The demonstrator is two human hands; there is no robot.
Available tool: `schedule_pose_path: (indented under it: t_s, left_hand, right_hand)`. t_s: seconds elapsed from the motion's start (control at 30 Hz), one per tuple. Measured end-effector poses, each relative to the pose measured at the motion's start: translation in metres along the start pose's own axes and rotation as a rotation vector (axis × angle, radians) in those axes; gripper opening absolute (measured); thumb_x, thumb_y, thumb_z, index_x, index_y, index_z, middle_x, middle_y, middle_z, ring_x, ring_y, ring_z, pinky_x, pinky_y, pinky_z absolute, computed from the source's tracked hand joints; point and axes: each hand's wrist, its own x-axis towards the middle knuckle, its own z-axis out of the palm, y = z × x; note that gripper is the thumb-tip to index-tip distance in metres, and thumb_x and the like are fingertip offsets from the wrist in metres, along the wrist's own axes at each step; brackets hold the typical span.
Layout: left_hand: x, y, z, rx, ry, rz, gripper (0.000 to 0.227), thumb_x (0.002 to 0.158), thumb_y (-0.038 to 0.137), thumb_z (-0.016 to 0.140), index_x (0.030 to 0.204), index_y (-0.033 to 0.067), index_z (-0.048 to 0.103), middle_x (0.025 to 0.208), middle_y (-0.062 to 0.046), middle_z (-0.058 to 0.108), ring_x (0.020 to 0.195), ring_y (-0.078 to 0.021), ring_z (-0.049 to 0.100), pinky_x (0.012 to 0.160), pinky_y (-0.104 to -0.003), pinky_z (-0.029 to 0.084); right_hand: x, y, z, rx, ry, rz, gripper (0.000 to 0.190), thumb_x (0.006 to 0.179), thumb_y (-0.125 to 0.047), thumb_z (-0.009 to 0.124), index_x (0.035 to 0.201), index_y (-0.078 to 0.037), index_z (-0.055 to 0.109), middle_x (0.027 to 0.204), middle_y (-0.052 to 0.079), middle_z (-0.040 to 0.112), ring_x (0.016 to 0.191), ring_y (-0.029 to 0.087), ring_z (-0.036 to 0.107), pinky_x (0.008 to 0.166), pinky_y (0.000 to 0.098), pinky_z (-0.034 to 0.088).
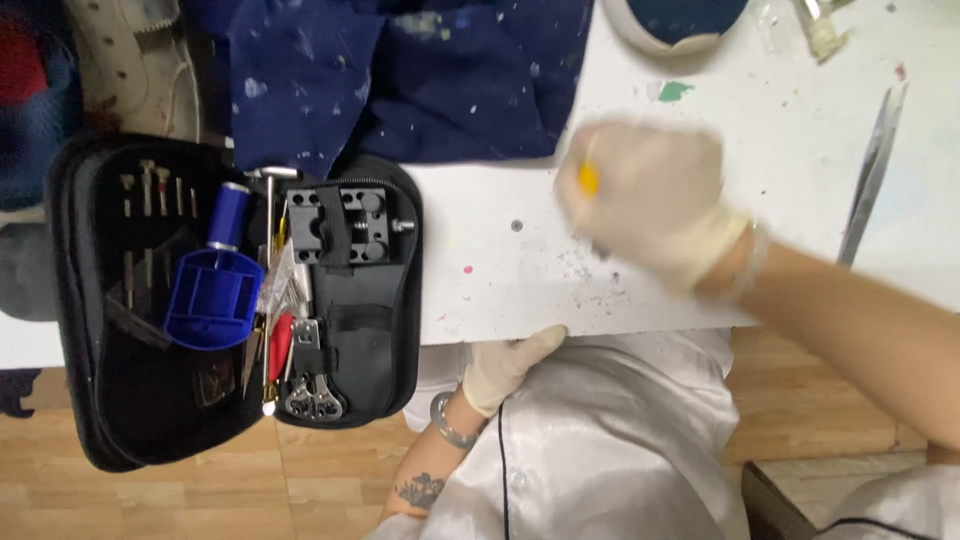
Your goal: The person uses a yellow utility knife to scrape dried paint or residue off a white table surface. They hold the table edge with their left hand while scraping with their right hand, moving the blade across the surface to remove the marks.
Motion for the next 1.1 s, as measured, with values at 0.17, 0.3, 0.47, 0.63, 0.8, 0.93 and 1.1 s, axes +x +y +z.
schedule_pose_path:
  t_s: [0.17,0.3,0.47,0.63,0.8,0.93,1.1]
  left_hand:
    - [0.000,0.006,-0.002,-0.040,-0.016,0.020,0.074,0.090,0.042,0.074,0.147,0.0032,0.046,0.150,-0.018,0.054,0.141,-0.0345,0.052,0.127,-0.047,0.033]
    - [-0.004,0.002,-0.001,0.003,-0.013,-0.010,0.074,0.089,0.042,0.074,0.146,0.0028,0.047,0.149,-0.017,0.054,0.140,-0.0338,0.053,0.127,-0.046,0.033]
    - [-0.003,0.003,-0.003,0.053,-0.004,-0.003,0.080,0.089,0.042,0.073,0.151,0.0032,0.041,0.157,-0.017,0.047,0.146,-0.0322,0.045,0.129,-0.046,0.026]
    - [-0.004,0.006,-0.003,0.044,-0.011,-0.062,0.078,0.087,0.042,0.075,0.147,0.0025,0.046,0.151,-0.017,0.053,0.142,-0.0327,0.051,0.127,-0.044,0.028]
    - [-0.004,0.001,-0.001,-0.014,-0.003,-0.040,0.071,0.088,0.038,0.076,0.144,0.0036,0.050,0.147,-0.016,0.057,0.138,-0.0324,0.055,0.126,-0.045,0.035]
    - [-0.006,0.006,-0.002,-0.031,-0.002,-0.112,0.069,0.086,0.037,0.077,0.143,0.0043,0.053,0.147,-0.014,0.058,0.137,-0.0285,0.055,0.125,-0.044,0.033]
    - [-0.006,-0.002,0.001,-0.015,-0.006,-0.019,0.071,0.089,0.039,0.075,0.145,0.0044,0.049,0.149,-0.015,0.055,0.140,-0.0315,0.053,0.127,-0.045,0.032]
  right_hand:
    - [0.006,0.003,-0.010,0.021,0.003,0.036,0.026,0.104,-0.032,0.064,0.080,-0.021,0.064,0.053,-0.004,0.049,0.047,0.018,0.051,0.048,0.0373,0.036]
    - [0.013,0.011,-0.008,-0.084,-0.172,0.023,0.030,0.106,-0.029,0.053,0.077,-0.018,0.051,0.057,-0.003,0.040,0.048,0.018,0.044,0.043,0.0348,0.031]
    - [-0.007,-0.004,-0.003,-0.015,-0.113,-0.023,0.033,0.096,-0.026,0.060,0.068,-0.021,0.044,0.056,-0.006,0.041,0.047,0.017,0.044,0.042,0.0328,0.029]
    - [-0.002,-0.012,-0.009,0.012,-0.027,0.020,0.039,0.106,-0.022,0.059,0.068,-0.020,0.052,0.054,-0.002,0.044,0.044,0.019,0.043,0.042,0.0379,0.027]
    - [0.017,0.011,0.001,0.018,-0.054,0.050,0.023,0.101,-0.030,0.061,0.081,-0.020,0.065,0.061,-0.005,0.058,0.054,0.021,0.059,0.045,0.0390,0.039]
    - [-0.013,-0.025,-0.012,0.039,-0.142,-0.014,0.027,0.096,-0.025,0.057,0.072,-0.018,0.046,0.056,-0.003,0.040,0.046,0.019,0.046,0.040,0.0344,0.031]
    - [0.006,0.000,-0.001,0.043,0.005,0.023,0.025,0.100,-0.031,0.063,0.077,-0.021,0.064,0.062,-0.001,0.059,0.053,0.023,0.058,0.046,0.0400,0.036]
